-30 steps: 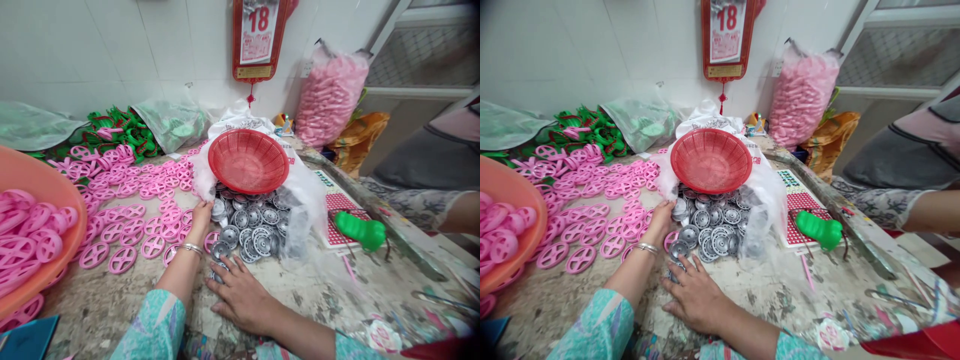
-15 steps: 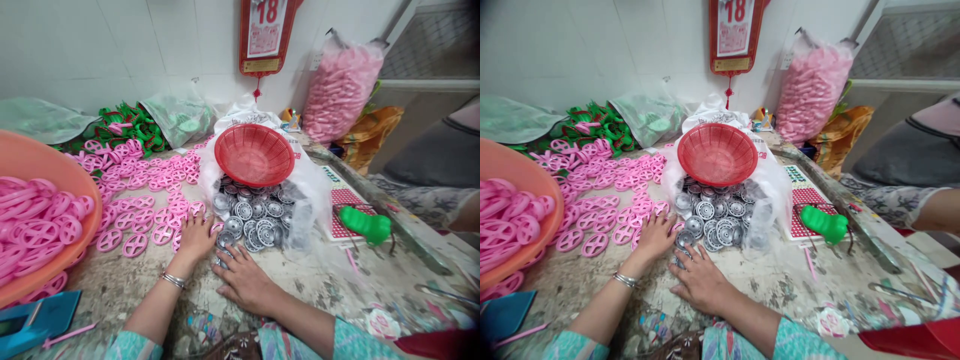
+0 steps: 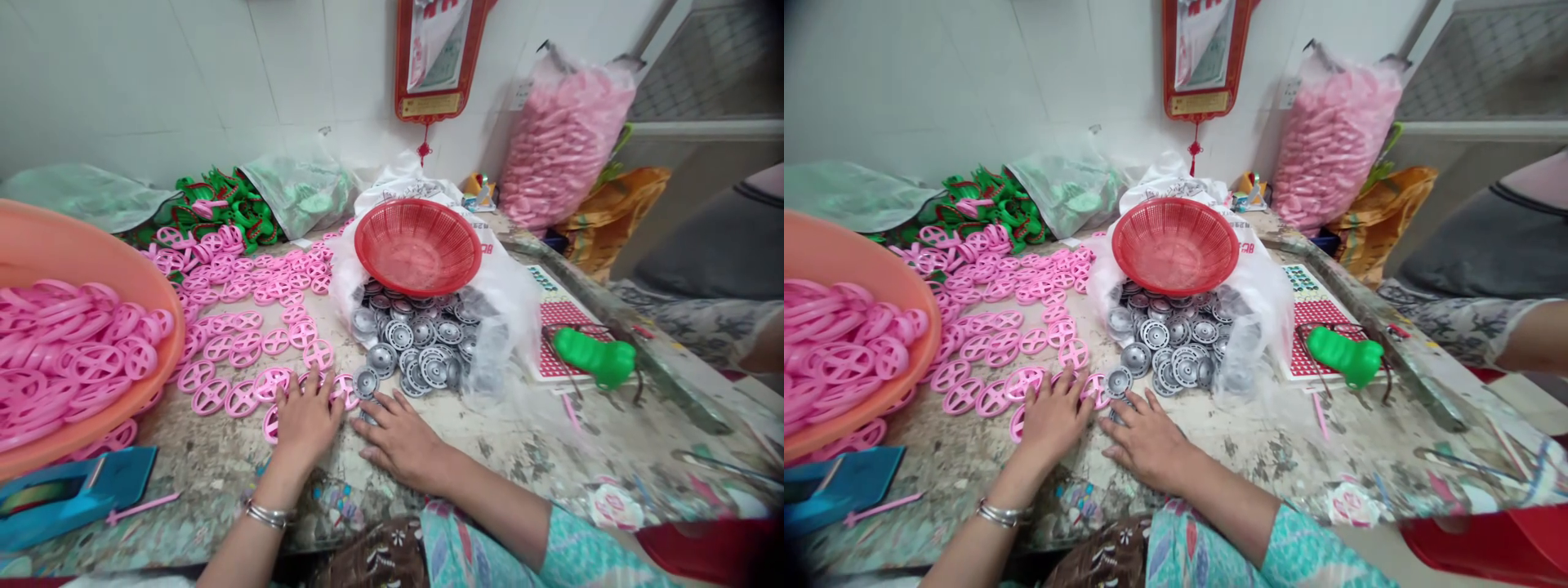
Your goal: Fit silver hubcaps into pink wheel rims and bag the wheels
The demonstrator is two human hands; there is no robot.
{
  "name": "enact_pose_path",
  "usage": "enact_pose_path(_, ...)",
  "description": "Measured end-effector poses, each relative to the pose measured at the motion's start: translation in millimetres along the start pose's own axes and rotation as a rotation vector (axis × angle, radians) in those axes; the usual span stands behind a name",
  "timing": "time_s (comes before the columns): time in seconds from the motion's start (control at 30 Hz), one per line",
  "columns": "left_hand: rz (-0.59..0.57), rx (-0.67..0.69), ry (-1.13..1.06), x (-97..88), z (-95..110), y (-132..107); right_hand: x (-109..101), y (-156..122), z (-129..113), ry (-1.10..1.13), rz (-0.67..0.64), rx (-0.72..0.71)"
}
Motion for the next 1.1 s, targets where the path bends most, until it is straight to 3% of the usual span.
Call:
enact_pose_path(0.2,0.05,0.032,0.01,1.3,16,-28,-7,-23,5,-0.033,0.184,0.042)
enact_pose_path(0.33,0.048,0.073,-0.011,2.4,22,-34,-13,-33,25,-0.166,0.354,0.276)
enact_pose_path(0.47,0.022,0.106,-0.036,1.7,24,-36,-10,-34,44,-0.211,0.268,0.45)
enact_pose_path(0.6,-0.004,0.118,-0.045,0.7,25,-37,-8,-35,42,-0.227,0.277,0.42)
enact_pose_path(0.73,0.013,0.116,-0.027,2.1,24,-38,-3,-34,36,-0.201,0.196,0.387)
enact_pose_path(1.1,0.028,0.14,-0.06,2.4,22,-39,-2,-33,35,-0.177,0.199,0.387)
Point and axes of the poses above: each hand's wrist, its own y-axis towards the middle knuckle, its own x-axis out of the palm, z = x × y, the point moved 2 cm from there along y, towards the middle knuckle, and after that the axes turned 7 degrees about x, right-handed, at the moved point
